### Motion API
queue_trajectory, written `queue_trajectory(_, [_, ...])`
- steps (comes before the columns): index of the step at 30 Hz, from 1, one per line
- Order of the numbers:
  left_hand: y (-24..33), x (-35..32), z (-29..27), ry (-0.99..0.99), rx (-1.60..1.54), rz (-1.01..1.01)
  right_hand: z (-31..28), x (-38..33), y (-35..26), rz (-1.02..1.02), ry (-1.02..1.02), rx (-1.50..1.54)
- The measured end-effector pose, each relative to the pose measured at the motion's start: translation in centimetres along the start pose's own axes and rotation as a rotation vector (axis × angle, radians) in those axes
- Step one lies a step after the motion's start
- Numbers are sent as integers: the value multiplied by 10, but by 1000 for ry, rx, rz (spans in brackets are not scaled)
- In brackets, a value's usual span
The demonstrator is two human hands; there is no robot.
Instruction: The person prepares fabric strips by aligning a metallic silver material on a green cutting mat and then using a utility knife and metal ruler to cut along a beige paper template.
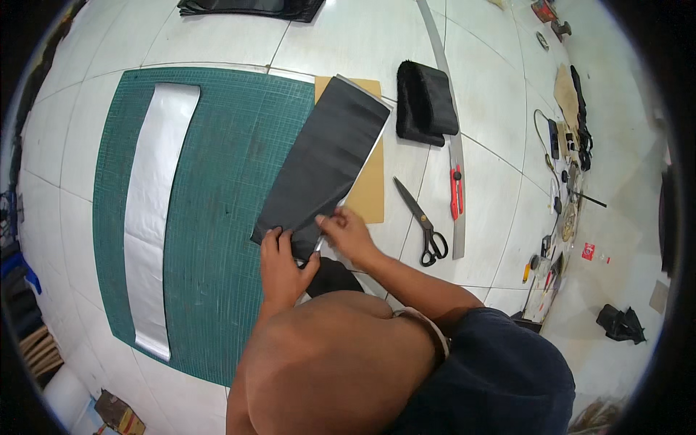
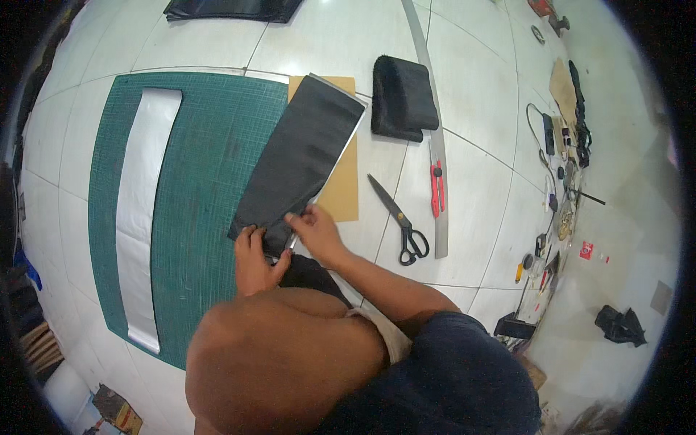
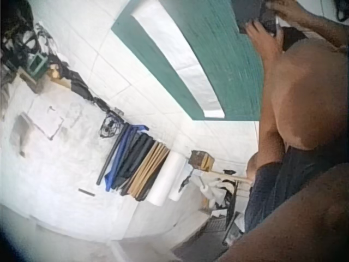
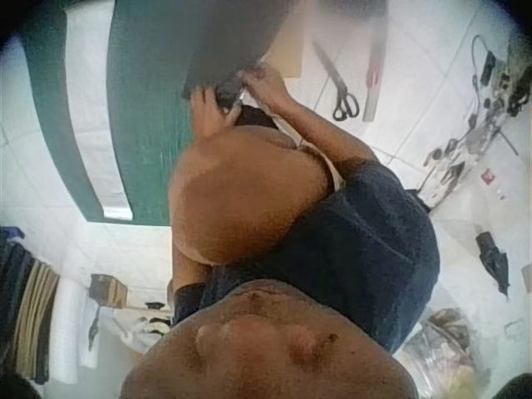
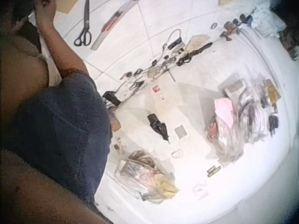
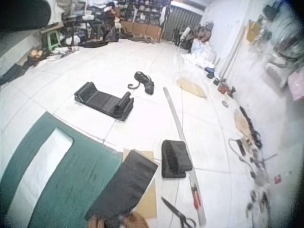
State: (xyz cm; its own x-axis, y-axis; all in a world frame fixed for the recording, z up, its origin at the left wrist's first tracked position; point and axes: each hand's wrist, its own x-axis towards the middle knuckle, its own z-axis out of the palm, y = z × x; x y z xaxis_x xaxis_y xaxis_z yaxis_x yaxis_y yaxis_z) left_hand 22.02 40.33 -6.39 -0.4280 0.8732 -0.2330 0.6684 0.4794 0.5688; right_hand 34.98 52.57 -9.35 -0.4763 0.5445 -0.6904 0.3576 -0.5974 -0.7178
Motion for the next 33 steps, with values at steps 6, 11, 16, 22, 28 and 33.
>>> queue_trajectory(6, [-5, -7, 6, 12, 3, 30, -37, 49, -58, -127, 323, 191])
queue_trajectory(11, [-7, -9, 11, 17, 57, 24, -64, 83, -84, -193, 502, 97])
queue_trajectory(16, [2, -6, 3, 1, 30, 19, -66, 96, -72, -336, 465, 40])
queue_trajectory(22, [22, 21, -56, 144, -203, -5, -16, 54, -92, -703, 507, -286])
queue_trajectory(28, [64, 57, -125, 184, -632, -115, 33, 31, -95, -1183, 184, -797])
queue_trajectory(33, [68, 32, -131, 330, -738, -457, 74, 15, -85, -1322, -119, -776])
